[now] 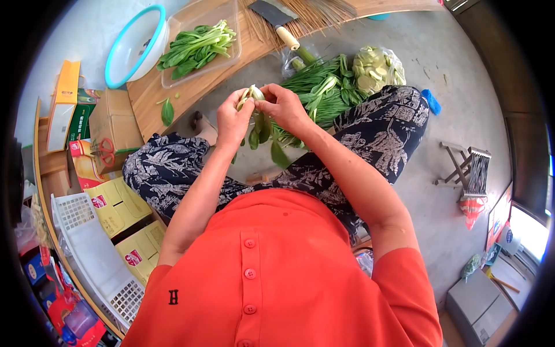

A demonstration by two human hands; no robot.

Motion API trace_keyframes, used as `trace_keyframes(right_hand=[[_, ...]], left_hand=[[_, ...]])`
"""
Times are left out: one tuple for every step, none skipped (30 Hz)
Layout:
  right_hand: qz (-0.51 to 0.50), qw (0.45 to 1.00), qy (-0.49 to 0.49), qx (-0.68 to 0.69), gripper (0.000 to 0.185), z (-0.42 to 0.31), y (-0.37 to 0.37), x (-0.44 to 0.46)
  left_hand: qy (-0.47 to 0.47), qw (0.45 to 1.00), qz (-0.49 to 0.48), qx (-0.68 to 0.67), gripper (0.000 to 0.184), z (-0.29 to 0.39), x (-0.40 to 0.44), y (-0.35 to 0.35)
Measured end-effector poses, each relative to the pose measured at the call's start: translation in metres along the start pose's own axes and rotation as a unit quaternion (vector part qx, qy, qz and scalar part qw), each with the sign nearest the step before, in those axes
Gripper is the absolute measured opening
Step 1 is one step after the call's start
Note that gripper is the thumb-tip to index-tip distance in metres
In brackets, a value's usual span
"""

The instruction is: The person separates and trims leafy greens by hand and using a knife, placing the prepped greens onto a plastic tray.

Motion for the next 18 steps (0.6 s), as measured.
trace_keyframes(right_hand=[[0.001, 1.000, 0.005, -0.003, 0.023, -0.002, 0.000, -0.002], [0.001, 1.000, 0.005, -0.005, 0.023, -0.003, 0.000, -0.003], [-0.003, 1.000, -0.004, -0.028, 0.024, -0.003, 0.001, -0.003], [-0.006, 0.999, -0.015, -0.050, 0.024, -0.001, 0.001, -0.004], [-0.009, 0.998, -0.019, -0.054, 0.024, 0.000, 0.001, -0.003], [-0.008, 0.998, -0.019, -0.054, 0.024, 0.000, 0.001, -0.003], [-0.008, 0.999, -0.011, -0.031, 0.023, -0.002, 0.000, -0.003], [-0.007, 1.000, -0.003, -0.009, 0.023, -0.003, 0.000, -0.004], [-0.007, 1.000, -0.001, -0.010, 0.023, -0.007, 0.000, -0.005], [-0.003, 1.000, -0.010, -0.008, 0.021, -0.009, -0.001, -0.007], [0.000, 1.000, -0.019, -0.007, 0.020, -0.011, -0.001, -0.007], [-0.001, 1.000, -0.018, -0.007, 0.020, -0.012, 0.000, -0.006], [-0.027, 0.999, -0.033, 0.018, 0.019, -0.010, -0.003, -0.006], [-0.053, 0.996, -0.049, 0.043, 0.018, -0.009, -0.005, -0.006], [-0.065, 0.995, -0.053, 0.047, 0.016, -0.010, -0.006, -0.007], [-0.065, 0.995, -0.053, 0.046, 0.016, -0.012, -0.005, -0.007], [-0.085, 0.992, -0.066, 0.064, 0.016, -0.012, -0.007, -0.009], [-0.106, 0.988, -0.078, 0.081, 0.016, -0.013, -0.010, -0.010]], left_hand=[[-0.023, 0.999, -0.001, 0.038, 0.029, 0.008, -0.001, 0.002], [-0.046, 0.996, -0.002, 0.076, 0.028, 0.015, -0.001, 0.002], [-0.047, 0.996, 0.000, 0.074, 0.028, 0.014, 0.001, 0.003], [-0.083, 0.990, 0.004, 0.113, 0.026, 0.018, 0.000, 0.003], [-0.118, 0.981, 0.007, 0.153, 0.024, 0.023, -0.002, 0.003], [-0.118, 0.981, 0.007, 0.153, 0.024, 0.025, -0.002, 0.004], [-0.141, 0.972, 0.012, 0.188, 0.021, 0.032, -0.004, 0.004], [-0.162, 0.961, 0.017, 0.223, 0.018, 0.039, -0.005, 0.003], [-0.163, 0.961, 0.018, 0.222, 0.018, 0.041, -0.005, 0.004], [-0.178, 0.953, 0.017, 0.245, 0.016, 0.045, -0.006, 0.003], [-0.192, 0.944, 0.017, 0.269, 0.014, 0.048, -0.006, 0.002], [-0.192, 0.944, 0.018, 0.269, 0.014, 0.048, -0.006, 0.003], [-0.212, 0.934, 0.022, 0.286, 0.014, 0.050, -0.006, 0.003], [-0.232, 0.924, 0.025, 0.302, 0.013, 0.052, -0.007, 0.002], [-0.232, 0.924, 0.025, 0.302, 0.013, 0.052, -0.005, 0.004], [-0.232, 0.925, 0.019, 0.300, 0.014, 0.051, -0.003, 0.006], [-0.232, 0.926, 0.013, 0.297, 0.014, 0.050, -0.001, 0.008], [-0.232, 0.926, 0.014, 0.297, 0.014, 0.049, 0.001, 0.011]])
Point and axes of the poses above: each hand's wrist, its own x-axis towards the middle knuckle, its own y-axis out of the back of the hand, z = x × y, the point moved 9 cm from there along x, towards the middle knuckle, and after that the axes turned 3 degrees about x, right-handed, at the moved point
